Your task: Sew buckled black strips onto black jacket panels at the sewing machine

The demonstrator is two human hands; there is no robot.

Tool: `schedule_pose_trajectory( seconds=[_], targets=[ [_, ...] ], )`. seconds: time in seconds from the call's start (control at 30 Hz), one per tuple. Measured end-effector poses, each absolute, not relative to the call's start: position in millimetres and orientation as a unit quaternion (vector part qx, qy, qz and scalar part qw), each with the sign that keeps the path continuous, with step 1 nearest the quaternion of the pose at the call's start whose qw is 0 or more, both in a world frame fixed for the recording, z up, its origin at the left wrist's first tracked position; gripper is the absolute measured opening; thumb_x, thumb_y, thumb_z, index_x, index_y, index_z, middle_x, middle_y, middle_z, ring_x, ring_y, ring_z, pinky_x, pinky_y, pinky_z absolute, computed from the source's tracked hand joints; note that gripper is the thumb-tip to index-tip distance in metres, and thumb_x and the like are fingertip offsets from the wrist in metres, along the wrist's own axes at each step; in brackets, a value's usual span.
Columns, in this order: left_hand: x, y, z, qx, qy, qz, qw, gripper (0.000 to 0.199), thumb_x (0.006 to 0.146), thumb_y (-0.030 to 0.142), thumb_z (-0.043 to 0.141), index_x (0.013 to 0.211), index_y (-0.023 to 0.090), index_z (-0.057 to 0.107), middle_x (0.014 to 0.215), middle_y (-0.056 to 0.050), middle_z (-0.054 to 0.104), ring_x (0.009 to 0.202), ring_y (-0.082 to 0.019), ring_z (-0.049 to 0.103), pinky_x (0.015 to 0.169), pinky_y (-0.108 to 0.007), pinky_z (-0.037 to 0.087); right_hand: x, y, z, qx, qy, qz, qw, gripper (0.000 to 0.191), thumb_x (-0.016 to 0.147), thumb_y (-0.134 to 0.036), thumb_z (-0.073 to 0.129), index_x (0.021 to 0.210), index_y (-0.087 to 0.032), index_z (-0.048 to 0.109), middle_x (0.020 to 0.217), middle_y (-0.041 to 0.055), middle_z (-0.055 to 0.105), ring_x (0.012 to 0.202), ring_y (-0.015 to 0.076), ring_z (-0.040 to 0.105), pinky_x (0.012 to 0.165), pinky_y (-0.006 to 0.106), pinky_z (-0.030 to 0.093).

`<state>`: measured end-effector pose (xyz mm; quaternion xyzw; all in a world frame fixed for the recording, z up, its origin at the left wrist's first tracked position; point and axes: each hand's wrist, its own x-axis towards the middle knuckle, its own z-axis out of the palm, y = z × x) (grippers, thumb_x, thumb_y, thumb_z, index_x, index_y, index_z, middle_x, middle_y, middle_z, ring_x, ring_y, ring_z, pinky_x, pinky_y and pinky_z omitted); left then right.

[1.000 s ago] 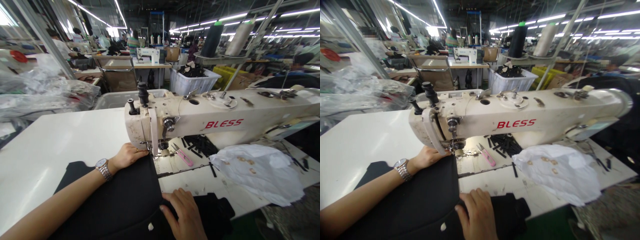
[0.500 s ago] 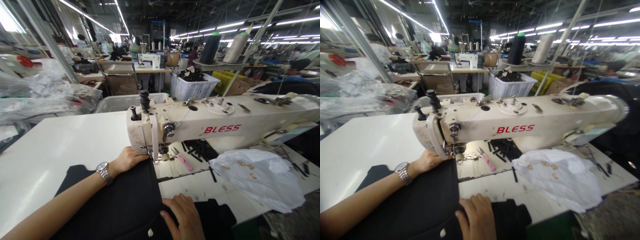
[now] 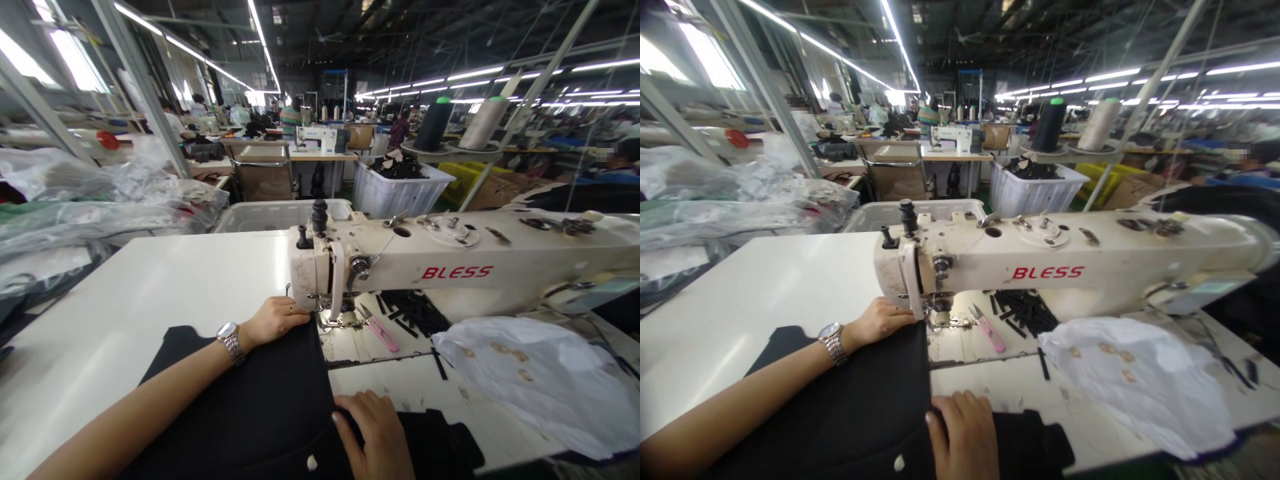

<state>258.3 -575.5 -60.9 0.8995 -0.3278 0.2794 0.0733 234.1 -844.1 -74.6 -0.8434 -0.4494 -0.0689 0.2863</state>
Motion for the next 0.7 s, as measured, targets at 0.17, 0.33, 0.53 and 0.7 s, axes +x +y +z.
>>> schedule_pose_trajectory(
  seconds=[0.17, 0.33, 0.53, 0.7],
  targets=[
    [236, -551, -60, 0.920, -0.296, 0.251, 0.063, 0.031, 0.090, 0.020, 0.028, 0.087, 0.014, 0.059, 0.087, -0.006, 0.065, 0.077, -0.014, 0.059, 0.068, -0.025, 0.047, 224, -814, -72, -0.826, -0.446, -0.067, 0.337, 0.021, 0.081, -0.014, 0.038, 0.093, -0.019, 0.055, 0.073, 0.0031, 0.061, 0.065, 0.0184, 0.057, 0.061, 0.031, 0.041],
    [207, -528, -59, 0.932, -0.274, 0.234, 0.031, 0.034, 0.090, 0.020, 0.026, 0.088, 0.014, 0.059, 0.087, -0.008, 0.065, 0.079, -0.016, 0.059, 0.069, -0.027, 0.047, 205, -774, -65, -0.807, -0.432, 0.036, 0.402, 0.044, 0.073, -0.018, 0.051, 0.116, -0.017, 0.047, 0.094, 0.0071, 0.063, 0.080, 0.0220, 0.058, 0.074, 0.036, 0.043],
    [168, -518, -33, 0.960, -0.198, 0.181, 0.078, 0.027, 0.087, 0.027, 0.039, 0.104, 0.018, 0.057, 0.102, -0.007, 0.063, 0.087, -0.015, 0.059, 0.076, -0.025, 0.047, 186, -745, -3, -0.732, -0.415, 0.176, 0.510, 0.014, 0.075, -0.020, 0.045, 0.080, -0.020, 0.058, 0.061, -0.0027, 0.053, 0.058, 0.0129, 0.051, 0.053, 0.022, 0.040],
    [84, -453, 24, 0.950, 0.240, 0.180, 0.084, 0.032, 0.082, 0.038, 0.044, 0.105, 0.020, 0.058, 0.106, -0.004, 0.061, 0.096, -0.017, 0.056, 0.083, -0.026, 0.043, 189, -703, 93, -0.597, -0.520, 0.059, 0.608, 0.010, 0.074, -0.018, 0.046, 0.071, -0.020, 0.055, 0.049, -0.0070, 0.037, 0.044, 0.0081, 0.038, 0.044, 0.020, 0.030]
  ],
)
